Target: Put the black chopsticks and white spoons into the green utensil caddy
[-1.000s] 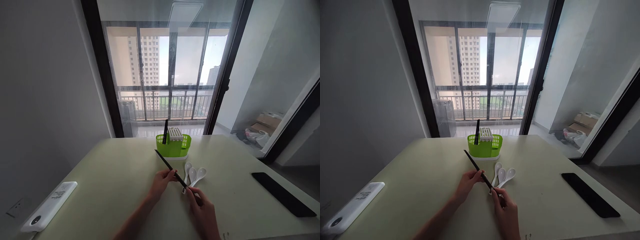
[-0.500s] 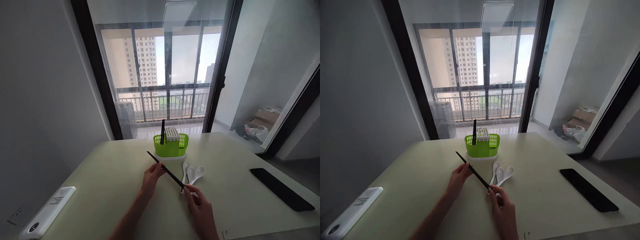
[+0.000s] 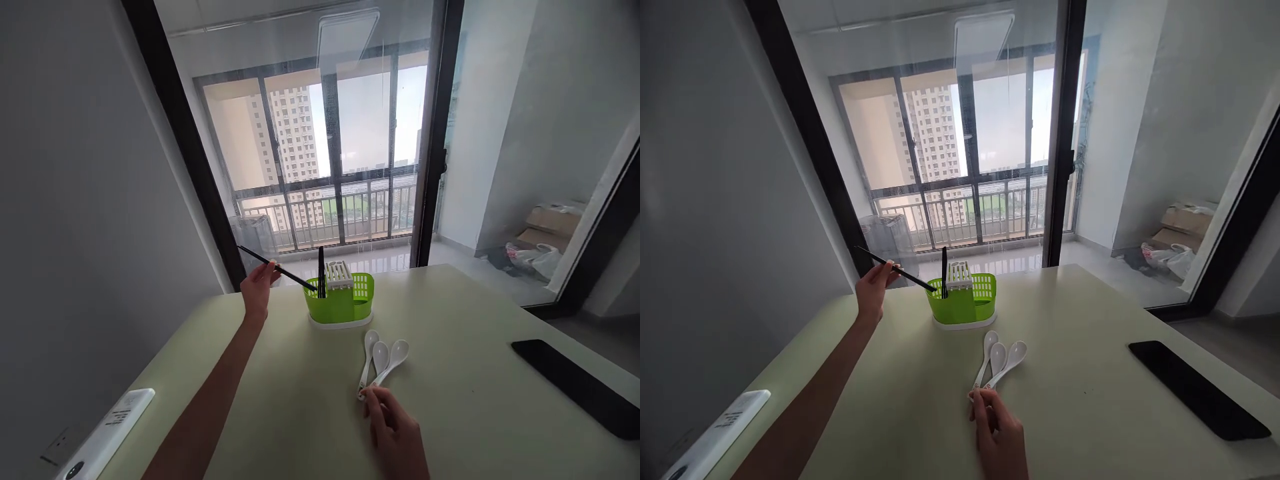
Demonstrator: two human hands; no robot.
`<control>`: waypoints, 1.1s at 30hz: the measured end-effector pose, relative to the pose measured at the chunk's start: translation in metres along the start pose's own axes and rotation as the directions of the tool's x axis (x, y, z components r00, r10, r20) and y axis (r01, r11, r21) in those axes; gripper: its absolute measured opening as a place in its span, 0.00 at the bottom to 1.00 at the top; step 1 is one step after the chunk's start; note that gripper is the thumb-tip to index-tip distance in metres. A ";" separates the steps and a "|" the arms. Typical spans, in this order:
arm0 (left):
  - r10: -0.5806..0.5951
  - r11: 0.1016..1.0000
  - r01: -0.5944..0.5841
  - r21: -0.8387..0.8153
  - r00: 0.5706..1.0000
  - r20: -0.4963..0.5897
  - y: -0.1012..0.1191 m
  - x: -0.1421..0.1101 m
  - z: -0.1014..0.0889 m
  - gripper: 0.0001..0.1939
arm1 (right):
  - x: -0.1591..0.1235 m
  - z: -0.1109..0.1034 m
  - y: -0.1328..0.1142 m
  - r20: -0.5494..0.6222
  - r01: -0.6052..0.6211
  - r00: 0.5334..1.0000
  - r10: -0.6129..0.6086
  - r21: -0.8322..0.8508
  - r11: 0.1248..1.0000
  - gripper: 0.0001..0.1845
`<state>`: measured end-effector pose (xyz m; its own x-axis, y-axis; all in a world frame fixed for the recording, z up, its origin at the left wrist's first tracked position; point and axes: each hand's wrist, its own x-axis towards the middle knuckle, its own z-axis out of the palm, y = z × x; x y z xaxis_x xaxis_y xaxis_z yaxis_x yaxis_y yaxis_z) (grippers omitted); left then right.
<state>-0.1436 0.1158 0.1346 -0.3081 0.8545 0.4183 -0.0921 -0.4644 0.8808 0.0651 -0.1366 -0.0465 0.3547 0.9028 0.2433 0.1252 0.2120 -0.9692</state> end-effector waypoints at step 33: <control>-0.071 0.682 -0.071 0.728 0.984 0.163 -0.094 0.034 0.039 0.24 | 0.002 0.005 -0.003 0.092 0.158 0.983 -0.157 -0.006 0.987 0.20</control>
<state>-0.1079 0.1975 0.0745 -0.1427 0.9119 0.3848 0.6487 -0.2075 0.7322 0.0609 -0.1339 -0.0429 0.2436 0.8890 0.3877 0.1854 0.3496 -0.9184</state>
